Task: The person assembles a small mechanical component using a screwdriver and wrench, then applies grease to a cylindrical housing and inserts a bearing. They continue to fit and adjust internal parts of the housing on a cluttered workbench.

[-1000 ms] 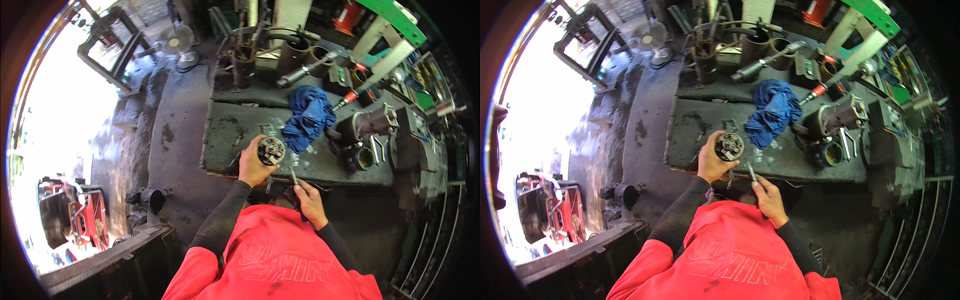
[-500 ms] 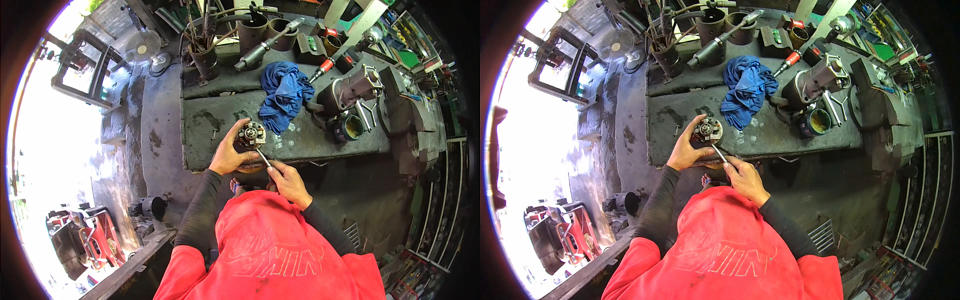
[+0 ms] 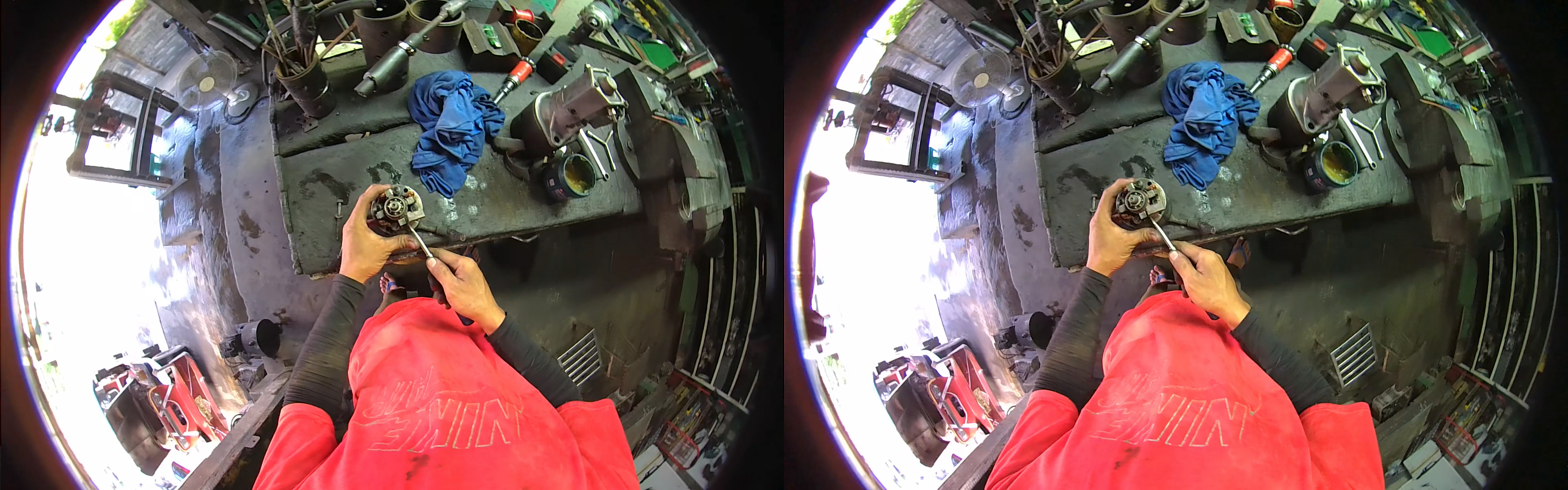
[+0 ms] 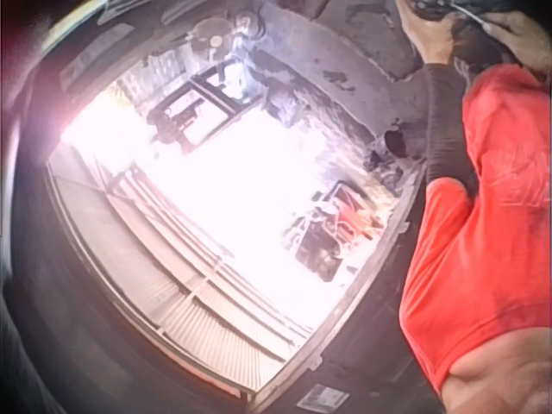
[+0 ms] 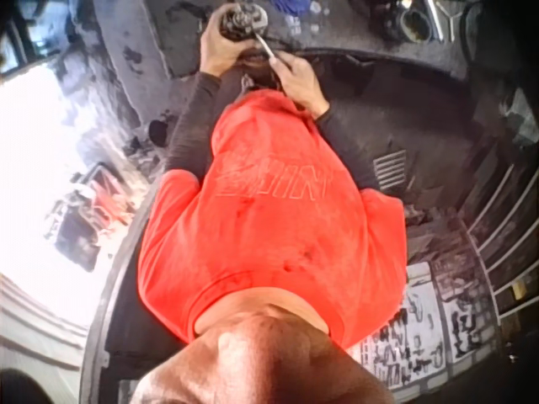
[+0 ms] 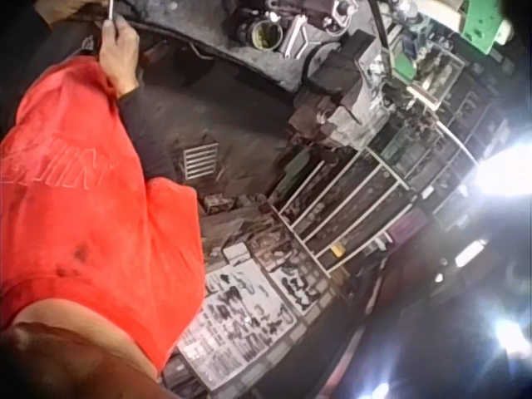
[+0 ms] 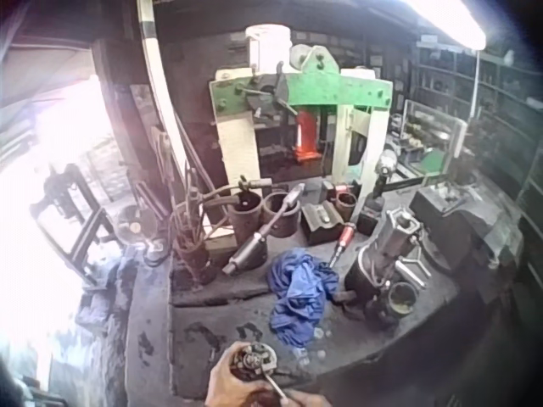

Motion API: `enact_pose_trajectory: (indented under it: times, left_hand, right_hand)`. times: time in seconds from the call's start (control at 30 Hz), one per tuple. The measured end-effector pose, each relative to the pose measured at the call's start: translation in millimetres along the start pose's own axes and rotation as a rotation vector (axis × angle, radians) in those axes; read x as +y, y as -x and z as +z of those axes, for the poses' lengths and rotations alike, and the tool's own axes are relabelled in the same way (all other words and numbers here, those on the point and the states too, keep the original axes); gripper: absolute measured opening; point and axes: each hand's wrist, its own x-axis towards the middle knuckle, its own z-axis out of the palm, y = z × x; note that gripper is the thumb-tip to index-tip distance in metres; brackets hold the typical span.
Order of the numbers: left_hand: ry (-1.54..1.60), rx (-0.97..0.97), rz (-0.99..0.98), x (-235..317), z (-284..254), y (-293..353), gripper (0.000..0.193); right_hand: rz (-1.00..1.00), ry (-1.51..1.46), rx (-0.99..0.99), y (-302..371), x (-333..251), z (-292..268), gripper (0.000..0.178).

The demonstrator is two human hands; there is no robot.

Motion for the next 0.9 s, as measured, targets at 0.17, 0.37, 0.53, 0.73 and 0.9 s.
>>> enact_pose_trajectory:
  times: [0.17, 0.37, 0.53, 0.73, 0.9]
  left_hand:
    - [0.146, -0.092, -0.037, -0.7, -9.2, -6.2, 0.105]
    - [0.049, -0.242, -0.032, -4.6, -26.9, -12.8, 0.103]
    - [0.179, -0.269, -0.097, 0.9, -22.6, -10.2, 0.102]
    - [0.129, -0.263, -0.079, 6.7, -20.3, -7.6, 0.097]
    - [0.076, -0.258, -0.048, 1.4, -15.8, -4.9, 0.088]
  right_hand:
    - [0.048, -0.018, 0.032, 6.2, -4.9, 6.0, 0.038]
    - [-0.068, -0.093, 0.165, 2.1, 11.1, 33.4, 0.036]
    - [-0.101, -0.269, 0.286, -0.2, 19.7, 68.1, 0.034]
    - [-0.080, 0.019, 0.252, -1.5, 3.1, 41.9, 0.027]
    - [-0.100, 0.260, 0.040, -7.2, -22.8, -10.3, 0.030]
